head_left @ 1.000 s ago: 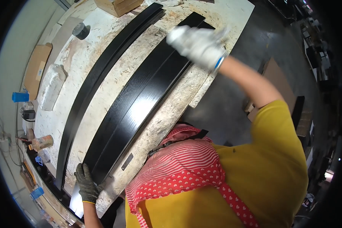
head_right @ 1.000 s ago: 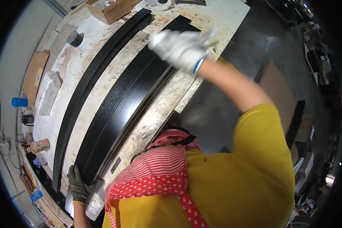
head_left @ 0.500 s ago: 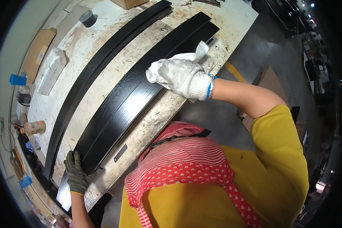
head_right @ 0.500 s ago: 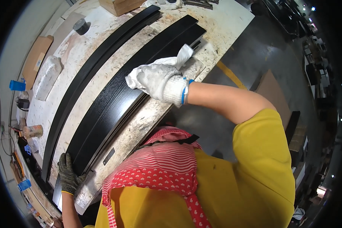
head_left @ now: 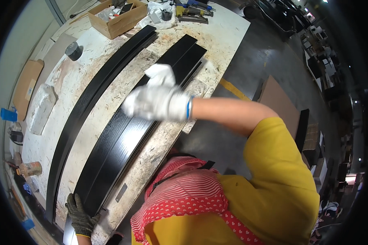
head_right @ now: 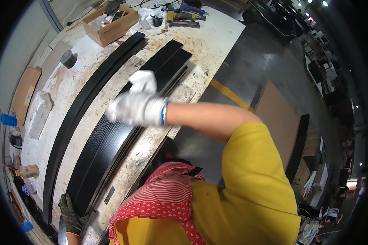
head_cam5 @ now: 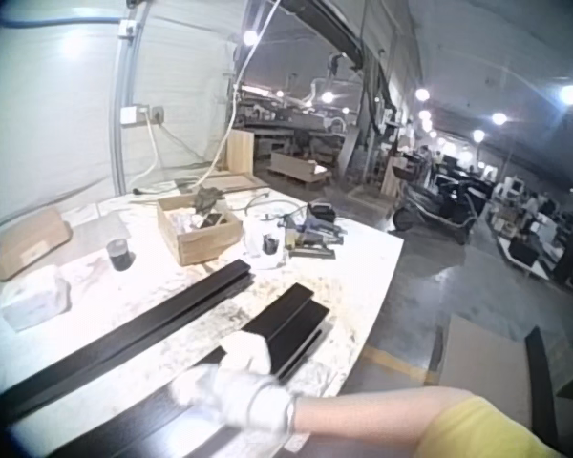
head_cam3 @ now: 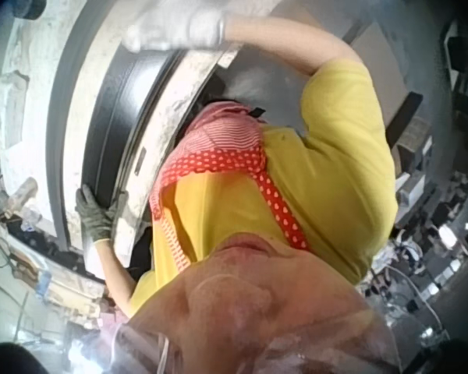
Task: The person cleans long black panels on a workbench by pouring liquid from a bottle onto a cloth, wiping the panels down, and scraping their edges with a small blade.
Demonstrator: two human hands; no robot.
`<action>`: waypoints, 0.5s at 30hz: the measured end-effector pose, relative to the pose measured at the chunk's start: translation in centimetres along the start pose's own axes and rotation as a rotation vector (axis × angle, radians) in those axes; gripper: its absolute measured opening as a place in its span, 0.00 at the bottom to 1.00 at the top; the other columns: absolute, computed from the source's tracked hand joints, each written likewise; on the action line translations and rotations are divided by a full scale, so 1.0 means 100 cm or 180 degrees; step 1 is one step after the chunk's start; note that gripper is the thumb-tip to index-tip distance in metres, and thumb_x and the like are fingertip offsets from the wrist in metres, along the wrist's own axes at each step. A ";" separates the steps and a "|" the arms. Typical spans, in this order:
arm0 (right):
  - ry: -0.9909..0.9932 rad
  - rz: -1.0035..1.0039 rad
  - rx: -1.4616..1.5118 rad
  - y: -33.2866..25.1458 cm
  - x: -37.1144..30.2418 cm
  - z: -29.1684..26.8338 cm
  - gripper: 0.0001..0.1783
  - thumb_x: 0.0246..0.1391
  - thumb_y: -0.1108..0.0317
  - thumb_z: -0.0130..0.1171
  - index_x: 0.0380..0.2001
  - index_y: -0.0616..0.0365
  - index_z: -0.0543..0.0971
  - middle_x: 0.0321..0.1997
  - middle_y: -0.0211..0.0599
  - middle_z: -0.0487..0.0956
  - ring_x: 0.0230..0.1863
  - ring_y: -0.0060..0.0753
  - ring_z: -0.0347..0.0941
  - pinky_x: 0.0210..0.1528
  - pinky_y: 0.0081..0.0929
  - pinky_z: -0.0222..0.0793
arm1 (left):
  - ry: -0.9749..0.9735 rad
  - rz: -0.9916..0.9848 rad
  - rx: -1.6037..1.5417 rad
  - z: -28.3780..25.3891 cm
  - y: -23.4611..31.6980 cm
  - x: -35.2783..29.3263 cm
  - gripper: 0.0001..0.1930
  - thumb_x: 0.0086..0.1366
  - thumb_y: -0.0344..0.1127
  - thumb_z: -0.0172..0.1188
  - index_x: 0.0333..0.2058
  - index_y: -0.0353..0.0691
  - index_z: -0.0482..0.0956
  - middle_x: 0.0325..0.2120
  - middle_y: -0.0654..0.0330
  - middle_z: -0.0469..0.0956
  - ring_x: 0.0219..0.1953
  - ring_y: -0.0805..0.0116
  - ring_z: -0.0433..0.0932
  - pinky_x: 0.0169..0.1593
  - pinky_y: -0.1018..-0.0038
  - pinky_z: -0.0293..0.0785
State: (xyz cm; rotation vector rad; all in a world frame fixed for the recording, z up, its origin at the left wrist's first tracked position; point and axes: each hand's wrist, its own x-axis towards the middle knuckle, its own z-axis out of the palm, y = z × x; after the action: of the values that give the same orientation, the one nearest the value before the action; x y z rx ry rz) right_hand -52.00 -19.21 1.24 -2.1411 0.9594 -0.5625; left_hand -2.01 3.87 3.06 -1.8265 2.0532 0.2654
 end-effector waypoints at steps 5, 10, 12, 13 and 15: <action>0.1067 0.1138 -0.3401 0.151 -0.064 -0.150 0.19 0.61 0.54 0.45 0.31 0.55 0.79 0.24 0.42 0.80 0.26 0.38 0.79 0.29 0.32 0.76 | 0.0362 0.0269 0.0062 -0.003 0.003 0.011 0.64 0.31 0.51 0.75 0.67 0.36 0.49 0.65 0.36 0.52 0.67 0.39 0.51 0.69 0.47 0.44; 0.1073 0.0767 -0.2709 0.044 -0.012 -0.053 0.11 0.58 0.65 0.45 0.28 0.55 0.76 0.22 0.43 0.77 0.24 0.42 0.76 0.28 0.38 0.74 | 0.0184 0.0235 0.0010 -0.005 0.008 0.016 0.62 0.34 0.49 0.75 0.67 0.38 0.50 0.65 0.39 0.51 0.68 0.43 0.49 0.70 0.48 0.41; -0.0169 -0.0389 -0.2839 0.007 0.009 0.017 0.15 0.53 0.69 0.51 0.45 0.59 0.71 0.33 0.42 0.76 0.30 0.43 0.74 0.32 0.43 0.75 | 0.0132 0.0096 0.0037 -0.007 0.009 0.012 0.63 0.33 0.49 0.75 0.67 0.38 0.50 0.65 0.40 0.51 0.68 0.43 0.49 0.70 0.48 0.41; -0.0135 -0.0522 -0.2600 -0.039 0.008 0.042 0.13 0.54 0.71 0.50 0.43 0.59 0.73 0.34 0.45 0.77 0.34 0.42 0.76 0.39 0.42 0.76 | 0.0232 0.0111 0.0061 -0.003 0.006 0.007 0.64 0.32 0.49 0.76 0.67 0.37 0.50 0.65 0.40 0.51 0.68 0.43 0.49 0.70 0.48 0.41; -0.0892 -0.0229 -0.2130 -0.084 0.020 0.061 0.10 0.55 0.70 0.50 0.38 0.59 0.77 0.36 0.46 0.78 0.38 0.40 0.77 0.44 0.42 0.76 | 0.0218 0.0094 0.0043 -0.003 0.007 0.004 0.63 0.32 0.49 0.76 0.67 0.37 0.50 0.65 0.40 0.52 0.68 0.42 0.50 0.70 0.48 0.43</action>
State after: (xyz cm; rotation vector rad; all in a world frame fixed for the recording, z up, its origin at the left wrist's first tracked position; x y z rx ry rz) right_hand -43.09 -14.21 3.80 -2.7536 1.0034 0.0563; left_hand -2.81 3.51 3.13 -1.8224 2.1243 0.1989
